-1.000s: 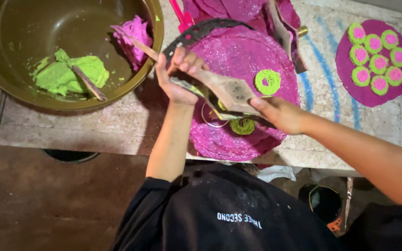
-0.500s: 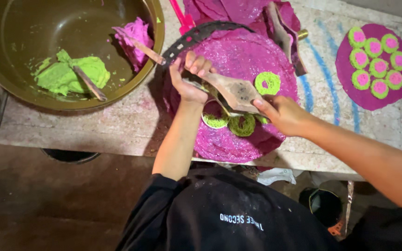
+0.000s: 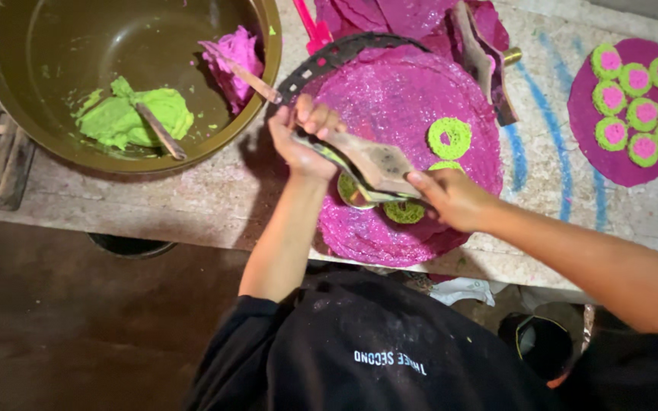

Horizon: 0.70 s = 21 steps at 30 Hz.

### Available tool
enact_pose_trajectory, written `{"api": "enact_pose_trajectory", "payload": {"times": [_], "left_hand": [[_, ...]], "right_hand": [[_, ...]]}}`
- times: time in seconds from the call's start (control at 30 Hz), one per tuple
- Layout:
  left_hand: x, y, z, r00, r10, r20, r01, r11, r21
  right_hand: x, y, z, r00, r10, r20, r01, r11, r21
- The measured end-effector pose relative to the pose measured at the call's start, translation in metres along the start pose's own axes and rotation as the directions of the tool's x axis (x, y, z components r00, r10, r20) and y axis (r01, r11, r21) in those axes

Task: The person uses a wooden press to form green dough into circular shapes on a pink glittery surface. They then use a smaller press to add pink centers to the green circles, creating a layered decorative pattern. The finished pieces are arranged on a tray.

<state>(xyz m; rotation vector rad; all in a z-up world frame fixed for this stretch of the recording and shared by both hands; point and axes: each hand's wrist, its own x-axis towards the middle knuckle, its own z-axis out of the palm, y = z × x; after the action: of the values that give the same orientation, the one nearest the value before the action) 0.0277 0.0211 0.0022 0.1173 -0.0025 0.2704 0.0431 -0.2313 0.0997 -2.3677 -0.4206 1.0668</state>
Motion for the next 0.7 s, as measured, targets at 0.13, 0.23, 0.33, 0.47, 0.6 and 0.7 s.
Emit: {"api": "enact_pose_trajectory", "payload": {"times": [0.13, 0.23, 0.33, 0.47, 0.6, 0.7], "left_hand": [[0.011, -0.021, 0.004, 0.999, -0.031, 0.037, 0.036, 0.992, -0.124], [0.027, -0.015, 0.011, 0.994, -0.056, 0.091, 0.062, 0.997, -0.055], [0.026, -0.006, 0.004, 0.974, -0.215, -0.074, 0.226, 0.951, 0.213], [0.001, -0.014, -0.027, 0.768, -0.331, -0.549, 0.629, 0.222, 0.745], [-0.014, -0.022, -0.045, 0.763, -0.442, -0.471, 0.622, 0.307, 0.72], [-0.024, -0.011, -0.037, 0.843, -0.324, -0.428, 0.49, 0.138, 0.861]], "right_hand": [[0.001, 0.011, -0.018, 0.988, -0.089, -0.123, 0.059, 0.972, -0.226], [0.003, 0.015, -0.02, 0.961, -0.191, -0.199, 0.162, 0.975, -0.152], [-0.001, 0.021, -0.016, 0.958, -0.212, -0.194, 0.22, 0.975, 0.02], [-0.007, 0.034, -0.004, 0.967, -0.16, -0.198, 0.193, 0.968, 0.16], [-0.003, 0.05, 0.01, 0.902, -0.255, -0.348, 0.324, 0.933, 0.157], [0.001, 0.063, 0.022, 0.86, -0.276, -0.43, 0.397, 0.891, 0.221]]}}
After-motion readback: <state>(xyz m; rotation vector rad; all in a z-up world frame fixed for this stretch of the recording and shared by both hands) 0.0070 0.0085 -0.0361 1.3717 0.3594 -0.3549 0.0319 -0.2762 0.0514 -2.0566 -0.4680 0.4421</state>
